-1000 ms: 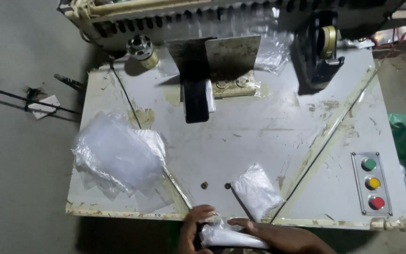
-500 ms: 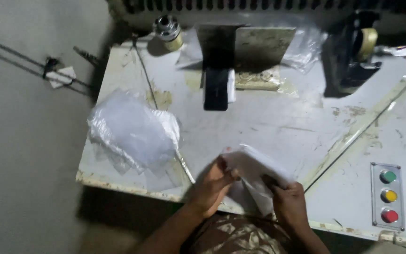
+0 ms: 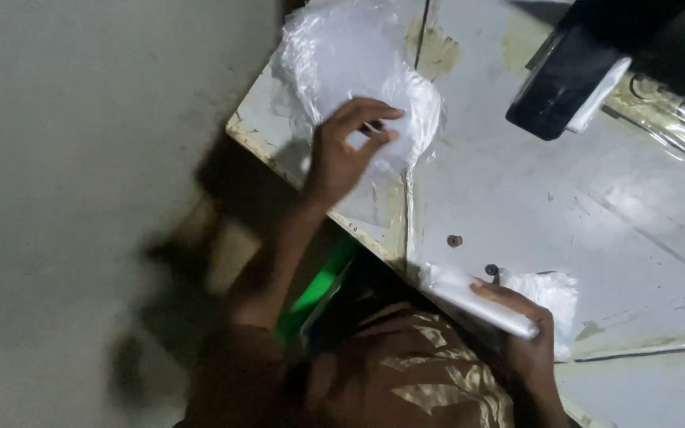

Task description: Folding individual clear plastic bags into smaller rectangular shapes and stacking them on a work surface.

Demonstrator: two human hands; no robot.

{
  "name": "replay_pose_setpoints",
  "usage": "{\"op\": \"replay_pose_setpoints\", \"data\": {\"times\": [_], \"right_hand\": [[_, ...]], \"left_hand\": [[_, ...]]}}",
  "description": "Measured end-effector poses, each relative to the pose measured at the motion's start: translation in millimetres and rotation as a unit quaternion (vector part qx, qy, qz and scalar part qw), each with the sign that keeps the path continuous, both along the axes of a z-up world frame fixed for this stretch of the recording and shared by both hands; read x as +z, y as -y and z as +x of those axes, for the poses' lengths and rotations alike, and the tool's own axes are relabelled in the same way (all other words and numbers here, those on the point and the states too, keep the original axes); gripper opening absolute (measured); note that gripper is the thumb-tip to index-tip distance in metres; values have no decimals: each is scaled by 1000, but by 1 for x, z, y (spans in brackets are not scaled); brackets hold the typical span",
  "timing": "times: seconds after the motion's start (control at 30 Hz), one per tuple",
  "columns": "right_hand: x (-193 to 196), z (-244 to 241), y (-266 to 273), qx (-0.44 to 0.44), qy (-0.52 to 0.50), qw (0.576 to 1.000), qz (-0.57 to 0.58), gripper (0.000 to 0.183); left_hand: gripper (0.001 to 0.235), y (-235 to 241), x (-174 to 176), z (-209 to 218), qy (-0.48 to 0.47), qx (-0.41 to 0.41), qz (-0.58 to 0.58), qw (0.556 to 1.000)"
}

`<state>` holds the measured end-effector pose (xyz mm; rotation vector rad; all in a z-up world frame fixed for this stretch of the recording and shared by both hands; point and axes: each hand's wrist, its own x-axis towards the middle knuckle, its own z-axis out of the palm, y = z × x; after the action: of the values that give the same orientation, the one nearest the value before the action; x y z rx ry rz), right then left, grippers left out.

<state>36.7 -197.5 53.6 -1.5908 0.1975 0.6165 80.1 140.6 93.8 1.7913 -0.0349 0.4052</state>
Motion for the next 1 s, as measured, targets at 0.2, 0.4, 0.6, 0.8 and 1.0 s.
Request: {"op": "replay_pose_setpoints", "data": {"times": [0.2,0.4,0.6,0.8,1.0], "right_hand": [[93,37,-15,25,195,979,-60,24],[-20,68,91,-165,133,960,-184,29],[71,50,2,8,-106,990,-93,43],[-62,58,76,83,13,986,-146,52],[-53,14,57,-306,286,893,163,33]], "left_hand": [[13,-69,-42,8,-254,46,221,941],[14,-44,-23,2,-223,43,55,972],[28,105,-49,-28,-272,-102,-200,936],[28,176,-133,-51,-351,-137,-596,709],[33,216,-35,-18,-148,-225,-680,682]]}}
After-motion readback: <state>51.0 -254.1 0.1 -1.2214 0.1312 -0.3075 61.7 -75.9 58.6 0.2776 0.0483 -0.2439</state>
